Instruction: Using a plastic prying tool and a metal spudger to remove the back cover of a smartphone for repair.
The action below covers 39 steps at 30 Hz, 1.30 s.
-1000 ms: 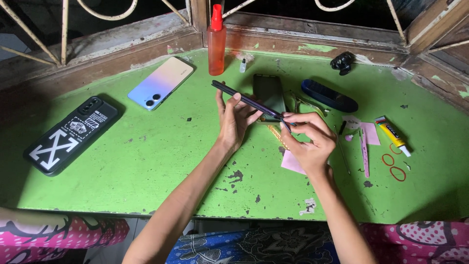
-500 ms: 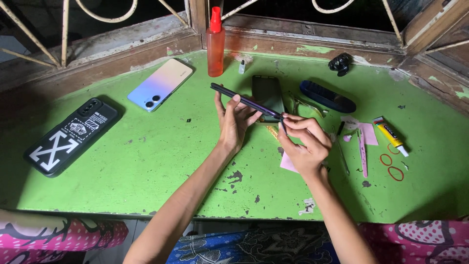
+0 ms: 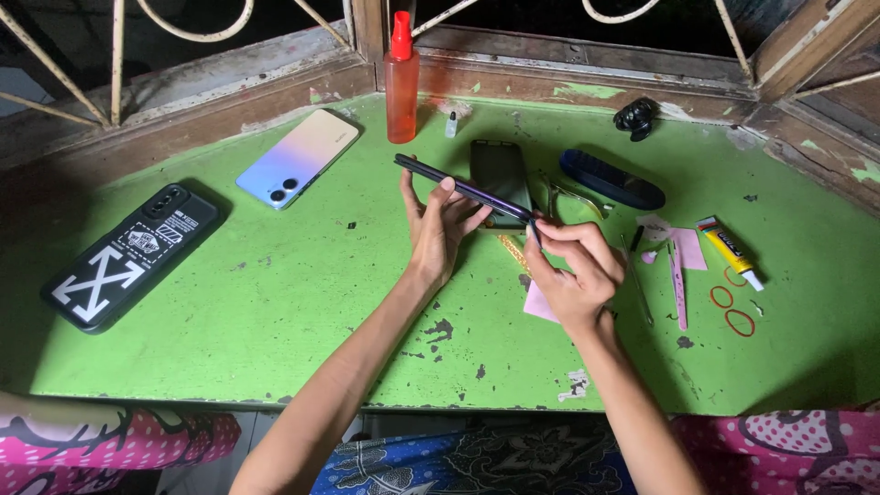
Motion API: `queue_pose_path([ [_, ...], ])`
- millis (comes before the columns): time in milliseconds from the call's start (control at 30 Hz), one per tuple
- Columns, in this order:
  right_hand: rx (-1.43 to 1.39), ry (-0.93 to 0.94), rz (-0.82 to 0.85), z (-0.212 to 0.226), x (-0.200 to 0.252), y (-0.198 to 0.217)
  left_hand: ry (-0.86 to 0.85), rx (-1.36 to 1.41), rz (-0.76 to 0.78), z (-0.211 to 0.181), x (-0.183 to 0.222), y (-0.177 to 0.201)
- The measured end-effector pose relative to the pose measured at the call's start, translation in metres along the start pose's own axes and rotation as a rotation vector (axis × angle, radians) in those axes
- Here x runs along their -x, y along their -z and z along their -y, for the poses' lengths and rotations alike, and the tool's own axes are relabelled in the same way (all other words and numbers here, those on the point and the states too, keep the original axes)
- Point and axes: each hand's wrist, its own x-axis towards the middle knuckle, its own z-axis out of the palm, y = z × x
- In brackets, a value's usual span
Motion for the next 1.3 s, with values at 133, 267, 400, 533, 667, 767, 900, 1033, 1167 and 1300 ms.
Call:
queue_pose_path([
  [133,0.043,0.044,-0.042,0.0,0.001,-0.001,-0.005,-0.015,0.001,-0.001,0.002,0.0],
  [267,0.056,0.023,-0.044,0.001,0.001,0.0,-0.028,-0.017,-0.007,-0.001,0.007,-0.003],
  [400,0.006,-0.038,-0.025,0.001,0.0,0.0,-0.04,0.004,-0.023,-0.002,0.008,-0.004],
  [533,-0.006,-0.04,-0.035,-0.006,0.007,-0.003,-0.06,0.018,-0.015,-0.001,0.009,-0.008],
  [667,0.049,0.021,-0.055,-0.009,0.016,-0.007,-0.073,-0.004,-0.004,0.009,0.003,0.002],
  [767,0.073,0.055,-0.072,0.004,0.0,-0.011,-0.09,-0.05,0.025,0.008,0.003,0.001],
  [900,0.037,0.081,-0.059,0.001,0.003,-0.01,-0.075,-0.047,0.043,0.003,0.006,-0.004],
  [1033,0.021,0.116,-0.06,0.007,-0.003,-0.012,-0.049,-0.015,0.034,0.011,0.0,0.003],
  [1167,-0.046,0.084,-0.033,0.01,-0.01,-0.009,-0.044,0.002,0.041,0.011,-0.002,0.006],
  [1300,-0.079,0.039,0.004,0.011,-0.014,-0.005,-0.035,0.005,0.061,0.012,-0.005,0.009],
])
